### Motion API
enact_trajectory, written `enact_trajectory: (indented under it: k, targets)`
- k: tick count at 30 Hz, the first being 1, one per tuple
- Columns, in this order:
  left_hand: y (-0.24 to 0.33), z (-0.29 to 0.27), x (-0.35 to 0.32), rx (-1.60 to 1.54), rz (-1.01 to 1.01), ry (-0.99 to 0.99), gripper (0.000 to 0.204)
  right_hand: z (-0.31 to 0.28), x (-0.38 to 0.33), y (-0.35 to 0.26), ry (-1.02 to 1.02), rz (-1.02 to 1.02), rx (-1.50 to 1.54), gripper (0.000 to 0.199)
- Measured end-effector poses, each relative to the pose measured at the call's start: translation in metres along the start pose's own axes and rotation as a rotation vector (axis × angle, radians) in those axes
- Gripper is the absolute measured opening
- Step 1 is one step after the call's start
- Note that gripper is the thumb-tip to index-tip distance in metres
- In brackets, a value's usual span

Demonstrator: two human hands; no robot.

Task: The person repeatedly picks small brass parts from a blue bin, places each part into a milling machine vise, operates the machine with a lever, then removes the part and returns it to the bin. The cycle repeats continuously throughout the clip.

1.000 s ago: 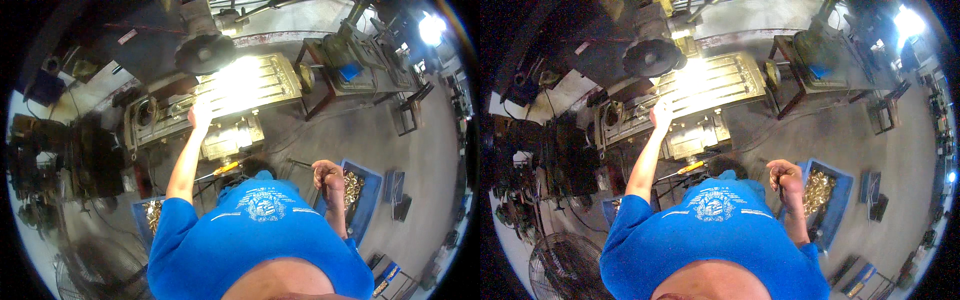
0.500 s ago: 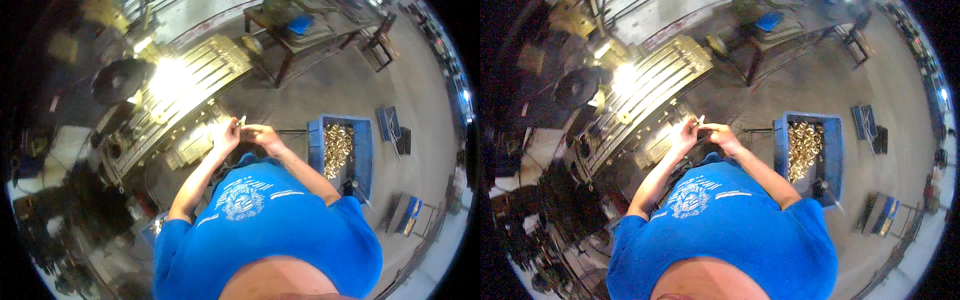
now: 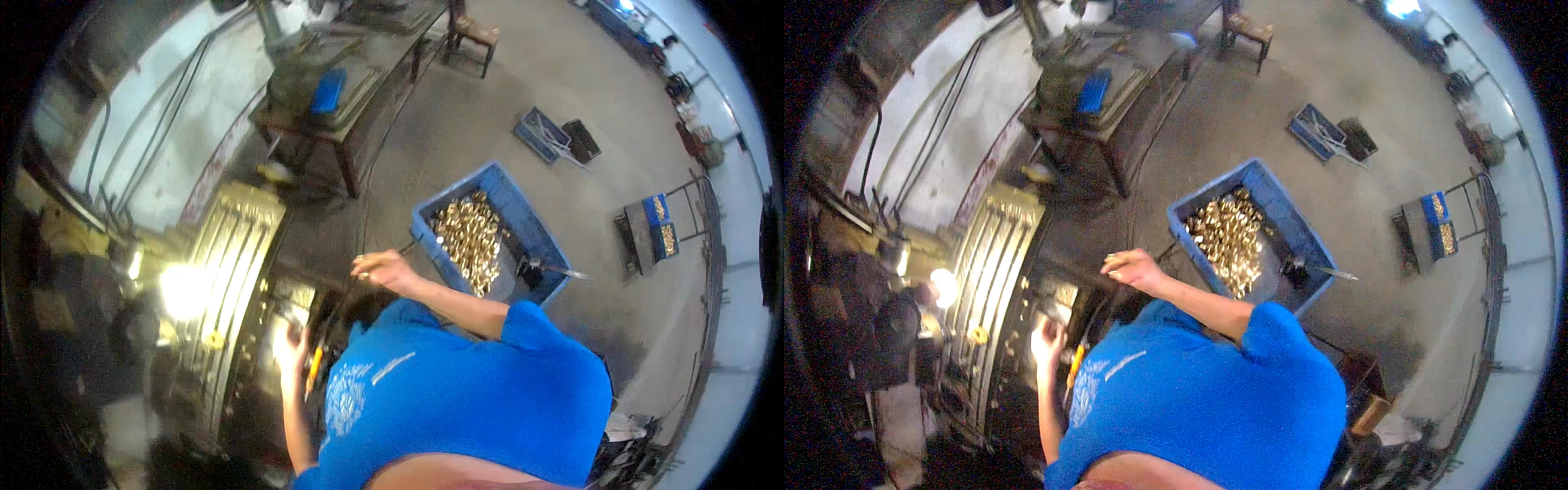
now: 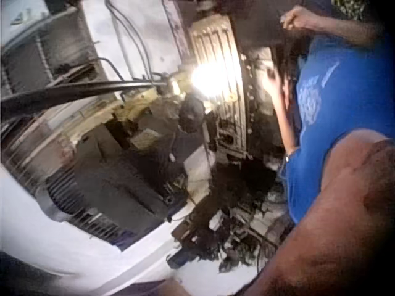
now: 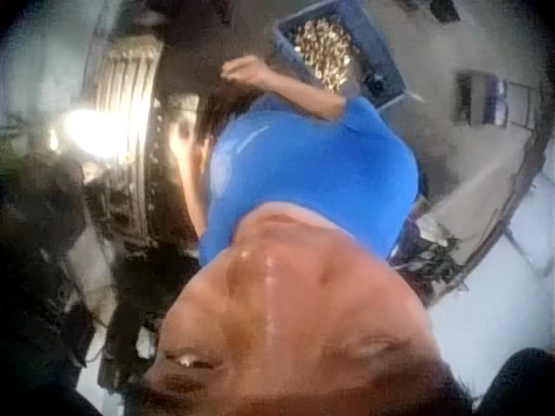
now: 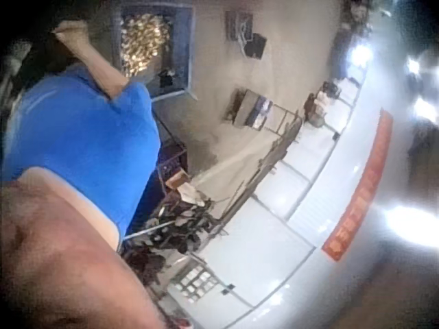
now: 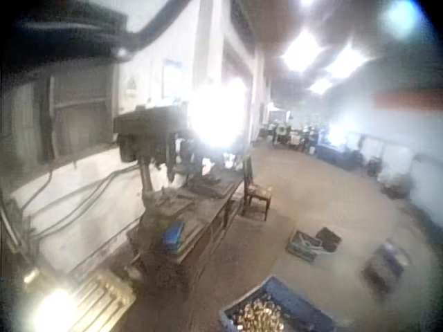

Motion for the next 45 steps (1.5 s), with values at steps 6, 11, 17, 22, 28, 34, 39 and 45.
enact_trajectory:
  k: [6, 11, 17, 22, 28, 34, 39, 45]
  targets:
    - [-0.104, -0.014, -0.11, 0.276, -0.573, -0.426, 0.039, -0.17, -0.047, -0.002, 0.375, -0.161, -1.057, 0.021]
    - [-0.098, 0.005, -0.147, 0.294, -0.563, -0.498, 0.039, -0.215, -0.063, 0.014, 0.677, 0.26, -1.226, 0.035]
    - [-0.094, -0.009, -0.139, 0.393, -0.601, -0.366, 0.041, -0.144, -0.034, -0.014, 0.624, -0.149, -1.024, 0.036]
    - [-0.089, -0.015, -0.147, 0.455, -0.681, -0.365, 0.039, 0.007, 0.019, -0.015, -0.022, -0.054, -0.748, 0.039]
    - [-0.118, 0.003, -0.152, 0.127, -0.696, -0.24, 0.048, 0.141, 0.013, 0.001, -0.549, -0.049, -0.746, 0.034]
    - [-0.037, -0.047, -0.116, 0.158, -0.505, -0.071, 0.038, 0.172, 0.0, -0.003, -0.62, -0.21, -0.739, 0.035]
    - [0.033, -0.073, -0.081, -0.219, -0.273, 0.036, 0.018, 0.214, -0.016, -0.002, -0.873, -0.393, -0.832, 0.023]
    - [0.09, -0.082, -0.065, -0.17, 0.034, 0.073, 0.015, 0.217, -0.038, 0.02, -1.353, -0.017, -0.816, 0.02]
Point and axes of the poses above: each hand's wrist, its own x-axis towards the middle knuckle, its own z-axis out of the palm, y = z × x, the point moved 10 cm from there along x, towards the middle knuckle, and after that the axes turned 7 degrees about -x, right-handed, at the moved point
